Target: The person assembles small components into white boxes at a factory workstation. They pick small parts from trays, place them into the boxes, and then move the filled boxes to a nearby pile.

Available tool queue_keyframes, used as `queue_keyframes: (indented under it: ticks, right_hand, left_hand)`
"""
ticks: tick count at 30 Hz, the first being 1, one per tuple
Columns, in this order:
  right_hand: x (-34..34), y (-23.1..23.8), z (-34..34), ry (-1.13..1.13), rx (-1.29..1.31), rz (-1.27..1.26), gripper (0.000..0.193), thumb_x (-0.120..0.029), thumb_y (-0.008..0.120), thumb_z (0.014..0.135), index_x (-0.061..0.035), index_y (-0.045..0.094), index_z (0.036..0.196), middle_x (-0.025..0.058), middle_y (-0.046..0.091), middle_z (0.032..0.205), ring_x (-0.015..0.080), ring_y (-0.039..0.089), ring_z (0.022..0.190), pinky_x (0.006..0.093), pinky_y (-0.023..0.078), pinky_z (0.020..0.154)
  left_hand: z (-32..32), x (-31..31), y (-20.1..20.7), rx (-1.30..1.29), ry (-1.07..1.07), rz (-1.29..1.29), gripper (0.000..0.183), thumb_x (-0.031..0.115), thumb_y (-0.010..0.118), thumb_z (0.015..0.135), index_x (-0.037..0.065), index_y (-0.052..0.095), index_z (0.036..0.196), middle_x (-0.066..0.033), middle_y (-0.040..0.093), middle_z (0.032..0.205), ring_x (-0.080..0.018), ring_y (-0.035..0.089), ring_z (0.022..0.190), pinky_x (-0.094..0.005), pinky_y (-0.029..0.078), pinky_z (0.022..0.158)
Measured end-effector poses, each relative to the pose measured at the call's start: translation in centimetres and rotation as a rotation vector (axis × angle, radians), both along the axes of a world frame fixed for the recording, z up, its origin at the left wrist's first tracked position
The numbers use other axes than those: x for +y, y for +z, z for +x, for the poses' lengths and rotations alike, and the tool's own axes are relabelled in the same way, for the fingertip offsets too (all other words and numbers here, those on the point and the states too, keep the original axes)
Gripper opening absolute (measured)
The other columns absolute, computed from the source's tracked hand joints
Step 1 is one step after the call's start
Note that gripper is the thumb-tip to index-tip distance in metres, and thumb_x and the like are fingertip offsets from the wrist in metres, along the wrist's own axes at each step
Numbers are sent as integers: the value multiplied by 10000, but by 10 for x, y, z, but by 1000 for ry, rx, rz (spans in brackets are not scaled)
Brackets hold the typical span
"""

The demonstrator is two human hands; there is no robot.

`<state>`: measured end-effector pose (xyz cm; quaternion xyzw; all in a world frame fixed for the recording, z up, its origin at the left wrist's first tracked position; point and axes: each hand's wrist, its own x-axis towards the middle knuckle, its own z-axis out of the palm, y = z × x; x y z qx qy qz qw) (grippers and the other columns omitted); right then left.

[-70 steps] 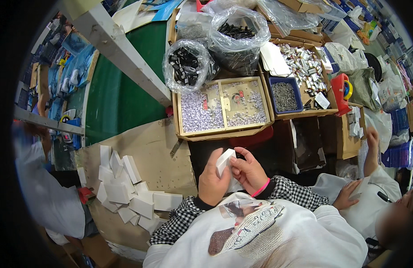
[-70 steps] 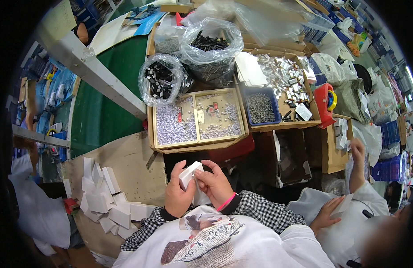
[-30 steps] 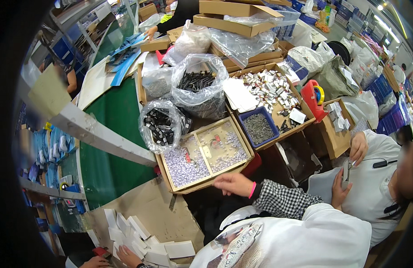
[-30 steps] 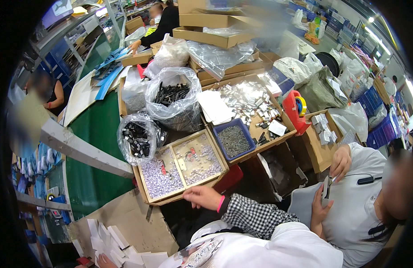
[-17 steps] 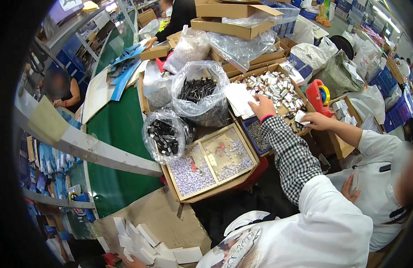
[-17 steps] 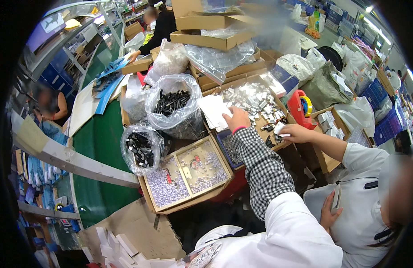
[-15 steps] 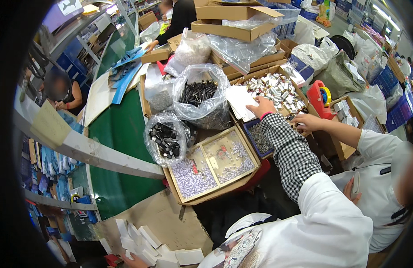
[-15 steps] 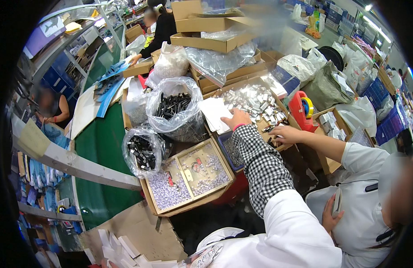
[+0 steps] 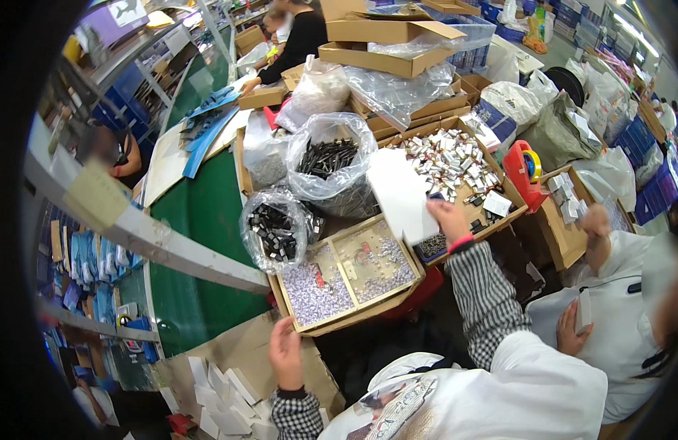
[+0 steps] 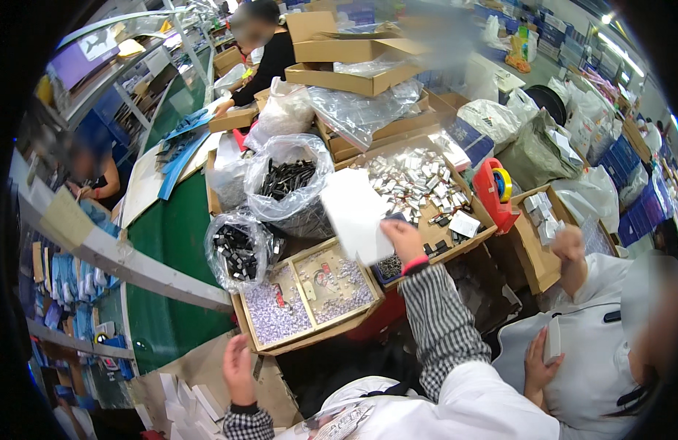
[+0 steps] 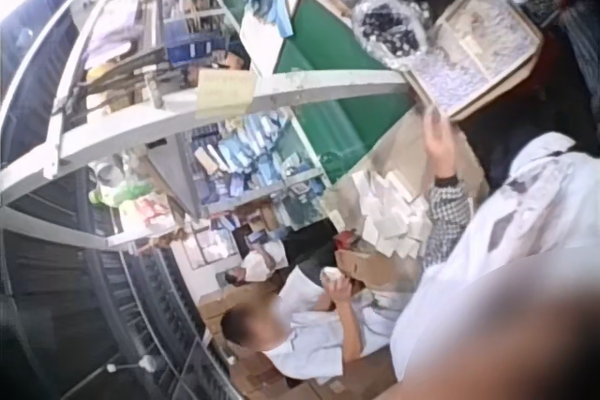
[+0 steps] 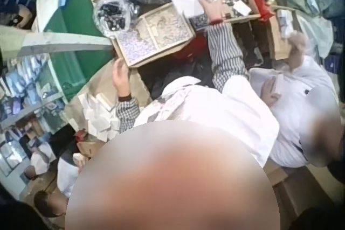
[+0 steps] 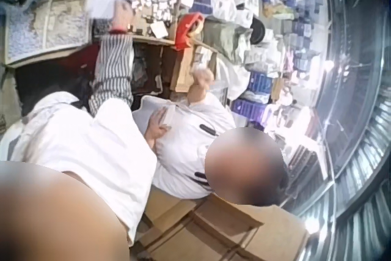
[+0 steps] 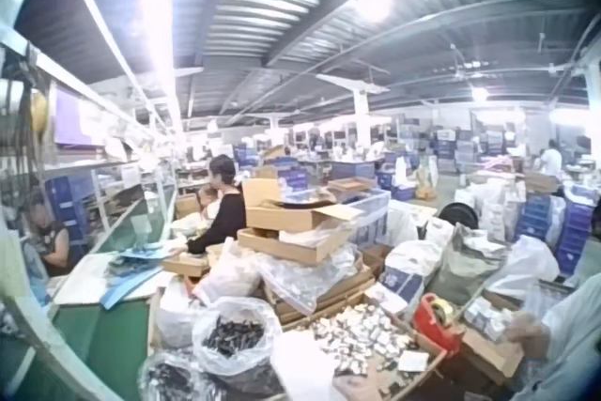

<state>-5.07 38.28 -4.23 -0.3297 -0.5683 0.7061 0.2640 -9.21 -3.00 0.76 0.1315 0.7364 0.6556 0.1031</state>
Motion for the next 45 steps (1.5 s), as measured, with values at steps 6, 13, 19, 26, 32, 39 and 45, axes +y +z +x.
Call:
queue_keyframes:
  ticks: [6, 13, 19, 26, 32, 39, 45]
  right_hand:
    - [-119, 35, 58, 448, -7, -446, 255, -162, 612, 854, 41, 610, 1010, 56, 634, 892, 107, 591, 795, 225, 472, 724]
    - [-179, 68, 90, 668, -83, -362, 217, -148, 638, 840, -3, 597, 995, 19, 604, 871, 58, 542, 763, 193, 444, 653]
    - [-181, 115, 93, 772, 199, 777, 346, -77, 715, 733, -65, 587, 1054, 93, 527, 1012, 124, 570, 744, 225, 486, 633]
    - [-179, 142, 93, 906, 305, 964, 288, -250, 745, 711, -100, 592, 904, 56, 559, 923, 180, 601, 651, 259, 509, 584]
    - [-164, 147, 93, 1090, 104, 986, 308, -348, 728, 714, -109, 544, 775, 35, 557, 622, 195, 567, 517, 296, 431, 460]
    - [-145, 136, 87, 1072, 289, 312, 486, -112, 726, 747, -47, 537, 1190, 59, 552, 1020, 113, 523, 840, 221, 448, 665]
    - [-148, 119, 88, 1343, 415, 274, 346, -92, 712, 752, -18, 626, 1079, 100, 606, 1020, 195, 538, 945, 311, 431, 829]
  left_hand:
    - [15, 61, 5, -427, -444, 534, 687, 243, 592, 868, -20, 214, 1378, -167, 386, 1348, -248, 336, 1279, -356, 225, 1070]
    - [41, 58, 12, -662, -755, 659, 1015, 545, 763, 597, 22, 315, 1343, -118, 413, 1325, -232, 422, 1213, -383, 367, 988]
    - [58, 41, 0, -602, -875, 434, 1066, 543, 798, 549, 43, 297, 1347, -66, 433, 1259, -175, 425, 1167, -341, 347, 986]
    - [63, 38, 5, -638, -1091, 364, 1049, 437, 820, 574, 45, 251, 1363, -55, 379, 1267, -159, 378, 1183, -328, 302, 1010]
    - [56, 37, 17, -598, -1036, 327, 899, 339, 807, 634, 42, 322, 1330, -45, 395, 1260, -152, 379, 1180, -324, 306, 1002]
    - [52, 43, 26, -657, -1119, 619, 933, 411, 805, 614, 3, 327, 1305, -112, 501, 1170, -219, 504, 1102, -373, 399, 949]
    - [62, 53, 18, -752, -1383, 699, 877, 260, 814, 609, -32, 324, 1275, -255, 430, 1213, -342, 447, 1148, -475, 365, 973]
